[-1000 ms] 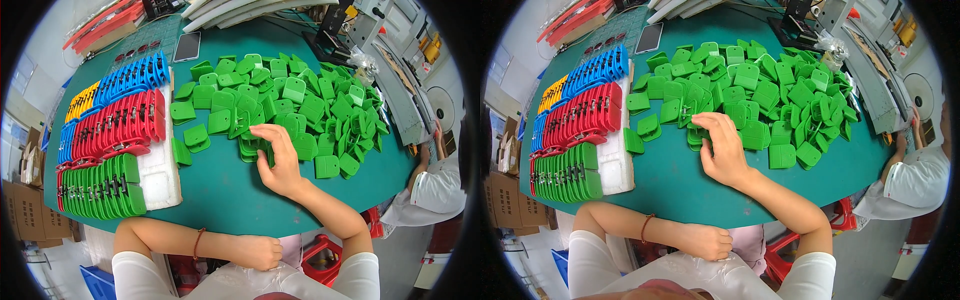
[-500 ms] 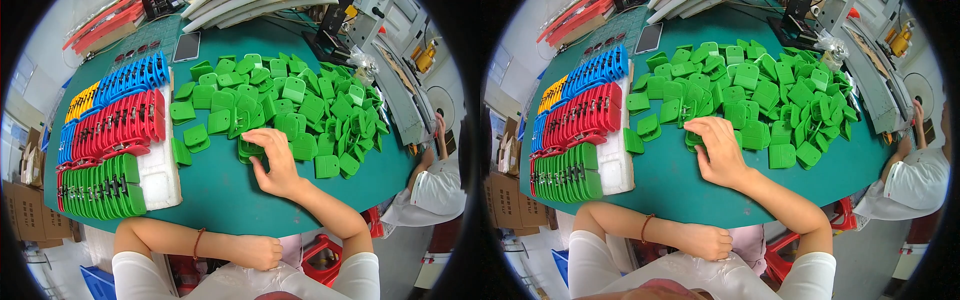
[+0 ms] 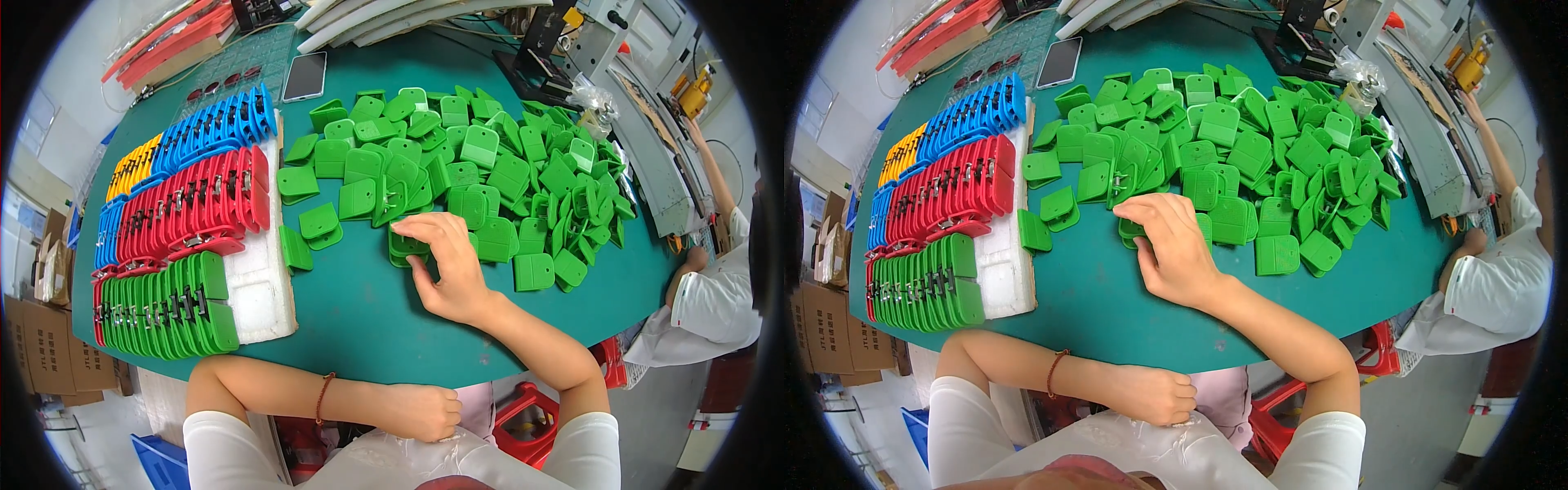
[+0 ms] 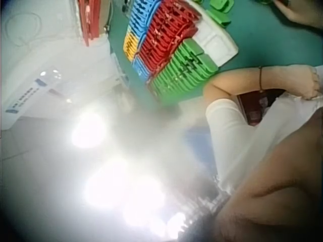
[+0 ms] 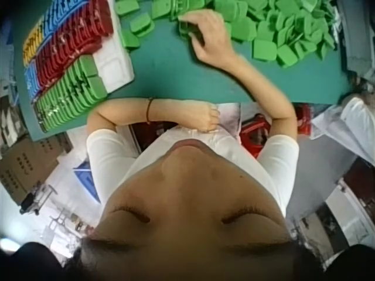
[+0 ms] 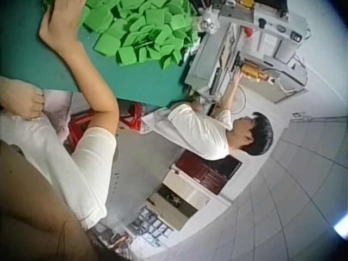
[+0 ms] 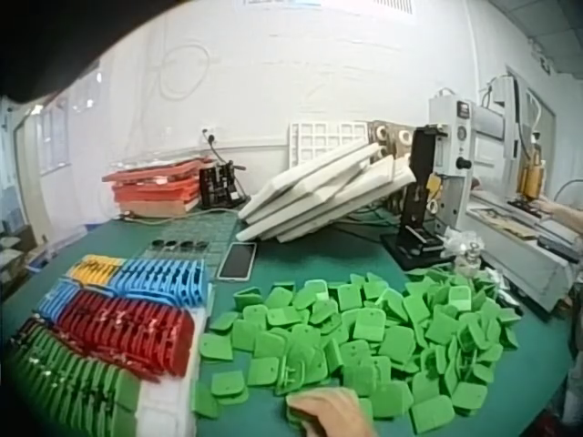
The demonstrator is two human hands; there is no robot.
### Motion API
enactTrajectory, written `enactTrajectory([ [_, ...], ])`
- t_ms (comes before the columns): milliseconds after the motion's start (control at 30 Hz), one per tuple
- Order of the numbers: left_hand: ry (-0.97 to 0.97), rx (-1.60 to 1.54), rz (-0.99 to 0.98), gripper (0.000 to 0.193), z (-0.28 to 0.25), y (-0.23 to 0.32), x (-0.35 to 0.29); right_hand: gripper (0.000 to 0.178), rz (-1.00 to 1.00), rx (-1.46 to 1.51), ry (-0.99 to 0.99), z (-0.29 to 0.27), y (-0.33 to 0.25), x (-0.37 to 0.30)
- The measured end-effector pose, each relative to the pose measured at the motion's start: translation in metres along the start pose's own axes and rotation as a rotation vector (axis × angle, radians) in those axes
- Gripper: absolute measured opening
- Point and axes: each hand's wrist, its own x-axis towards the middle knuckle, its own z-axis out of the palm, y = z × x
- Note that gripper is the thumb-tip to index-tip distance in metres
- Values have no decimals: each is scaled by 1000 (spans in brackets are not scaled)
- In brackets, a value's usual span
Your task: The person assembles small electronic components into green plastic casings by hand at a factory workstation.
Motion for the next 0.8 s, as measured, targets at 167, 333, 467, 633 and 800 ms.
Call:
enactTrajectory([
  [167,17,6,-3,9,1,0,0,48,7,-22,0,-1,-1,1],
  [333,-1,-2,-12,9,1,1,0,48,-2,-53,-17,-1,0,1],
  [467,4,-22,-14,9,4,1,0,48,-7,-47,-17,-1,0,1],
  [633,-9,-9,-7,9,2,1,0,48,-3,-38,-42,1,0,0],
  [800,-6,-5,-5,9,0,0,0,48,0,-52,-60,1,-1,1],
])
